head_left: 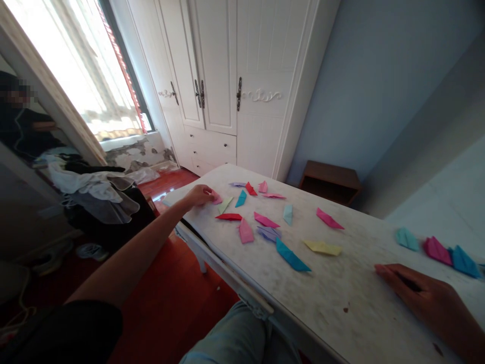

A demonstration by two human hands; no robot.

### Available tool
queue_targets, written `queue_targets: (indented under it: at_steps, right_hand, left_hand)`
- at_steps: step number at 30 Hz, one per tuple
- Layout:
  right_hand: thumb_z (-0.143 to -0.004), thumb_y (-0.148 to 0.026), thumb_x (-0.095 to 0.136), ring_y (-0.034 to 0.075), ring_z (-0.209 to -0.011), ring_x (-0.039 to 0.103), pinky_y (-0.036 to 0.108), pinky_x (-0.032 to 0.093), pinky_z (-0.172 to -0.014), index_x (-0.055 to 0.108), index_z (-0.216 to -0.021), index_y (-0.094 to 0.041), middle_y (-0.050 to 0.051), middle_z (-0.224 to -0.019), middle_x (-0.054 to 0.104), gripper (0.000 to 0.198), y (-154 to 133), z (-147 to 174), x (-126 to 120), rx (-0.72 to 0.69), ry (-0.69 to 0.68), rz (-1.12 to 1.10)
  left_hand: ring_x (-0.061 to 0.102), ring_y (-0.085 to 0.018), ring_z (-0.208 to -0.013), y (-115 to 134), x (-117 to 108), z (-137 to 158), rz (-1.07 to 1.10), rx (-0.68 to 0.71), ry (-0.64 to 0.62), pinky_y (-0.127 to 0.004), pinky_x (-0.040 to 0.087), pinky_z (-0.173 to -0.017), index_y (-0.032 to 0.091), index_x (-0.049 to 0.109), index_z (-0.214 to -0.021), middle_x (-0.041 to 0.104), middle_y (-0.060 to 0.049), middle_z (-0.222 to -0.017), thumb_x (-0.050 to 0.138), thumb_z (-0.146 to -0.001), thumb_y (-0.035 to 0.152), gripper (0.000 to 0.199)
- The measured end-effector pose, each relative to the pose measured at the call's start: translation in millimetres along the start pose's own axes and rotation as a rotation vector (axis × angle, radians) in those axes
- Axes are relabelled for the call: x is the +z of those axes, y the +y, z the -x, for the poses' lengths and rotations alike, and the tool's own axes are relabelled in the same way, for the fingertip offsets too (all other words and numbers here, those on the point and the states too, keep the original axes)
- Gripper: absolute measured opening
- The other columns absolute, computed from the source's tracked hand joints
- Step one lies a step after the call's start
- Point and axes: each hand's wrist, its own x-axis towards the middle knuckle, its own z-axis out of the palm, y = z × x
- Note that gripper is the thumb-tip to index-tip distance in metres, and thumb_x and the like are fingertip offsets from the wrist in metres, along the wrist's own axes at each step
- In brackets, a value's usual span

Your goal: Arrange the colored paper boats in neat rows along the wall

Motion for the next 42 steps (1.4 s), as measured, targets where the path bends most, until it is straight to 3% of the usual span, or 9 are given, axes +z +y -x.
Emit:
queue_targets:
  at_steps: [6,11,14,17,22,26,34,42]
  right_hand:
    - [-0.064,-0.066,0.056,0.029,-0.085,0.070,0.035,0.053,-0.073,0.076,-0.073,-0.033,0.002,-0.088,0.075,0.039,-2.5,0.4,-1.8,-0.001,-0.030,-0.009]
    - [-0.070,-0.060,0.060,0.028,-0.082,0.070,0.034,0.052,-0.069,0.075,-0.075,-0.033,0.008,-0.091,0.074,0.032,-7.3,2.9,-4.1,-0.053,-0.045,-0.021]
    - [-0.072,-0.060,0.060,0.028,-0.083,0.070,0.035,0.052,-0.071,0.075,-0.077,-0.033,0.009,-0.092,0.074,0.031,-5.6,3.4,-3.3,-0.081,-0.034,-0.030]
    - [-0.075,-0.059,0.059,0.027,-0.082,0.070,0.034,0.052,-0.071,0.074,-0.079,-0.032,0.009,-0.092,0.074,0.031,-3.0,3.8,-1.8,-0.115,-0.022,-0.027]
    - [-0.082,-0.060,0.052,0.025,-0.074,0.068,0.031,0.051,-0.065,0.072,-0.081,-0.026,0.007,-0.085,0.073,0.039,-4.2,6.9,0.7,-0.156,-0.003,0.016]
    - [-0.086,-0.057,0.048,0.021,-0.070,0.066,0.029,0.048,-0.065,0.070,-0.083,-0.023,0.003,-0.081,0.071,0.041,-9.8,9.9,1.7,-0.203,0.011,0.027]
    - [-0.091,-0.046,0.043,0.020,-0.070,0.062,0.029,0.042,-0.065,0.068,-0.085,-0.020,0.004,-0.078,0.069,0.037,-14.5,11.6,1.8,-0.194,0.013,0.030]
    - [-0.092,-0.030,0.050,0.017,-0.066,0.060,0.026,0.034,-0.061,0.070,-0.083,-0.018,0.003,-0.073,0.069,0.024,-18.7,11.1,-0.2,-0.185,0.047,0.089]
  left_hand:
    - [0.048,-0.008,-0.040,7.5,4.3,14.8,0.260,0.020,0.014,-0.018,0.034,-0.037,0.013,0.056,-0.089,0.061,0.002,-0.061,0.075,-0.065,0.020,0.031]
    - [0.044,-0.005,-0.037,11.1,9.3,28.6,0.417,0.087,0.167,-0.017,0.032,-0.035,0.015,0.052,-0.098,0.060,0.004,-0.065,0.072,-0.067,0.023,0.038]
    - [0.044,-0.004,-0.038,21.1,10.1,36.6,0.453,0.150,0.247,-0.017,0.032,-0.036,0.013,0.056,-0.097,0.060,0.004,-0.064,0.073,-0.067,0.027,0.037]
    - [0.044,-0.004,-0.040,42.0,11.7,50.9,0.461,0.232,0.239,-0.016,0.032,-0.036,0.012,0.062,-0.087,0.061,0.002,-0.063,0.076,-0.065,0.033,0.034]
    - [0.045,-0.005,-0.039,92.7,26.4,89.0,0.491,0.400,0.109,-0.016,0.033,-0.035,0.012,0.065,-0.081,0.059,0.002,-0.056,0.079,-0.063,0.037,0.034]
    - [0.042,-0.005,-0.038,133.2,52.9,122.6,0.515,0.487,-0.029,-0.015,0.029,-0.034,0.014,0.063,-0.074,0.054,0.004,-0.048,0.081,-0.062,0.036,0.031]
    - [0.036,-0.004,-0.039,205.0,126.8,163.4,0.575,0.638,-0.349,-0.016,0.028,-0.035,0.015,0.065,-0.071,0.049,0.005,-0.047,0.080,-0.068,0.038,0.028]
    - [0.044,-0.004,-0.039,280.6,210.5,172.5,0.601,0.619,-0.714,-0.016,0.030,-0.034,0.015,0.068,-0.076,0.059,0.002,-0.057,0.079,-0.068,0.045,0.033]
